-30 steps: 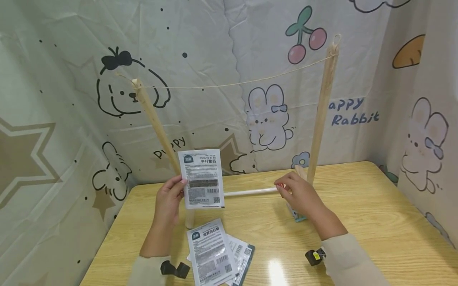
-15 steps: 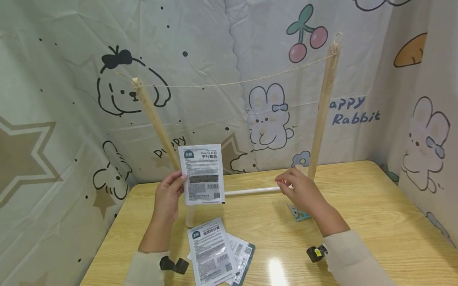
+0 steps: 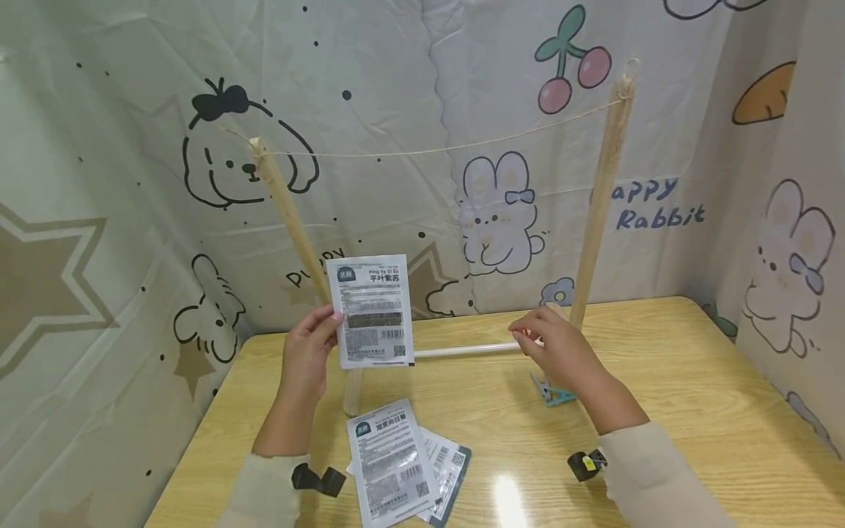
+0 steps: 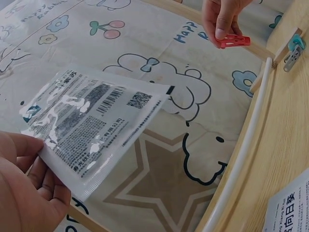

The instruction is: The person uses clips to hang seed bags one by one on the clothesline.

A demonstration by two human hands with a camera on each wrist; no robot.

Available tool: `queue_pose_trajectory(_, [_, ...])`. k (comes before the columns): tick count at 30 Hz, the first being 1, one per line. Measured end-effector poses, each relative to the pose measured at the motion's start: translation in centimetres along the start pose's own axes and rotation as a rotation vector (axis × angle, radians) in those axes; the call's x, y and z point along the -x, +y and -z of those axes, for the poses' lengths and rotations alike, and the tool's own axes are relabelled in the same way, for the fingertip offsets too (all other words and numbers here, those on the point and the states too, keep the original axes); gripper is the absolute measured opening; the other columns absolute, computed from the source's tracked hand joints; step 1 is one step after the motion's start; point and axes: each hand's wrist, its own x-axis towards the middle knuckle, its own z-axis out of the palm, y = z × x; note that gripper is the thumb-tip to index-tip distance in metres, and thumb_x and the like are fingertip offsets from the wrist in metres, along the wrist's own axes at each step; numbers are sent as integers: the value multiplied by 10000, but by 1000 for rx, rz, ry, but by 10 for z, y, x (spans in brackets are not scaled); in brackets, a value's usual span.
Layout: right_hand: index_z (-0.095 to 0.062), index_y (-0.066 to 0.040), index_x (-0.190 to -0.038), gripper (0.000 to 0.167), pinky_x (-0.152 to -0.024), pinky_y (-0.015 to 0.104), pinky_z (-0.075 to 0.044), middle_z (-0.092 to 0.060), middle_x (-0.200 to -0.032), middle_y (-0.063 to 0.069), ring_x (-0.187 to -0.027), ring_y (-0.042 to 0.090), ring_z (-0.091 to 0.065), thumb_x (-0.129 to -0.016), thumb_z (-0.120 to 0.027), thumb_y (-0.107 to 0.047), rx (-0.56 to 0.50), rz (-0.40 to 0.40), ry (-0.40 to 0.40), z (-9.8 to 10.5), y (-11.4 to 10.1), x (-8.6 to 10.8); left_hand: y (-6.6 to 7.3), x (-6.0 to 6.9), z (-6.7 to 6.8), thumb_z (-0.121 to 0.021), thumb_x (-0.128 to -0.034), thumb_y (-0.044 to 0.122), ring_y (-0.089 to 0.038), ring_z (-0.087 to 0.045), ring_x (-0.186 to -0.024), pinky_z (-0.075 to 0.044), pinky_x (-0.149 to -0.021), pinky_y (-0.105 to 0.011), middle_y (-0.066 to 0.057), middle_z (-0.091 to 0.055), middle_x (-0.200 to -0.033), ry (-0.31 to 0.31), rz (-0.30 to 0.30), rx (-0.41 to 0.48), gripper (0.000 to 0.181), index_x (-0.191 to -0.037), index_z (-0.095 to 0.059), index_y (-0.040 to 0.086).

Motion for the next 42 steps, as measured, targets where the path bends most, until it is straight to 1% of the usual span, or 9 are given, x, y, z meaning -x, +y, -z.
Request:
queue_pose_trajectory(5, [-736,-144,-1116,153,-690,275,-536,-604,-1013,-15,-853,134,-619,-979,-670,-161,-18,-14,-8,5,-1,0,3,-3,-3,-632,-994,159,-142,-644,-943,-536,-857,-257,5,-697,-1059,12,-25,27,243,-1208,-678,53])
queue_pose_trajectory(9, [-731,-160,-1126,157,-673,255,-509,-598,-1001,-25,-834,114,-576,-988,-659,-181,-31,-29,-26,10,-5,-1,6,-3,-5,-636,-988,131,-112,-647,-885,-538,-805,-234,39,-705,-991,24,-48,45,246,-1197,-670,8])
queue_pose_trajectory(14, [-744,-153,-1101,144,-651,240,-499,-614,-1010,-13,-813,98,-552,-974,-678,-160,-16,-15,-11,13,-8,-4,9,-4,-5,-648,-983,141,-109,-649,-876,-536,-799,-225,51,-708,-985,36,-34,45,248,-1201,-674,24])
queue_pose_trajectory(20, [-749,-153,-1081,128,-653,233,-509,-618,-1016,-11,-826,100,-570,-972,-680,-159,-21,-10,-1,12,-10,-6,11,-6,-3,-651,-990,184,-136,-653,-931,-535,-862,-255,20,-705,-1072,44,-14,25,262,-1230,-679,80])
queue_pose_trajectory(24, [-749,-158,-1076,124,-648,232,-510,-620,-1001,-17,-825,105,-578,-975,-677,-165,-31,-14,-4,13,-13,-6,14,-5,-1,-642,-994,163,-126,-659,-930,-537,-863,-245,46,-709,-1045,40,-36,37,268,-1240,-670,59])
queue_pose_trajectory(29, [-745,-150,-1083,129,-670,262,-535,-626,-1032,5,-856,139,-602,-974,-676,-152,-3,-5,-3,17,-17,-7,17,-6,1,-639,-995,148,-105,-659,-906,-534,-839,-230,101,-705,-975,36,-60,48,277,-1244,-656,29])
queue_pose_trajectory(35, [-739,-134,-1080,125,-692,310,-561,-636,-1099,41,-872,162,-635,-975,-672,-136,25,17,9,22,-19,-9,22,-6,0,-645,-991,141,-98,-661,-882,-538,-850,-261,94,-707,-968,45,-77,62,253,-1213,-664,22])
queue_pose_trajectory(40, [-735,-135,-1090,130,-705,330,-566,-645,-1107,38,-886,169,-651,-979,-667,-136,36,19,11,28,-19,-9,26,-8,-2,-654,-982,123,-85,-652,-810,-535,-773,-226,96,-708,-925,51,-102,88,228,-1176,-673,3])
queue_pose_trajectory(42, [-735,-135,-1086,127,-708,333,-568,-646,-1098,33,-887,167,-653,-980,-666,-138,41,21,12,30,-19,-10,28,-9,-2,-651,-986,136,-86,-649,-794,-532,-751,-218,100,-709,-922,47,-106,75,230,-1180,-673,14])
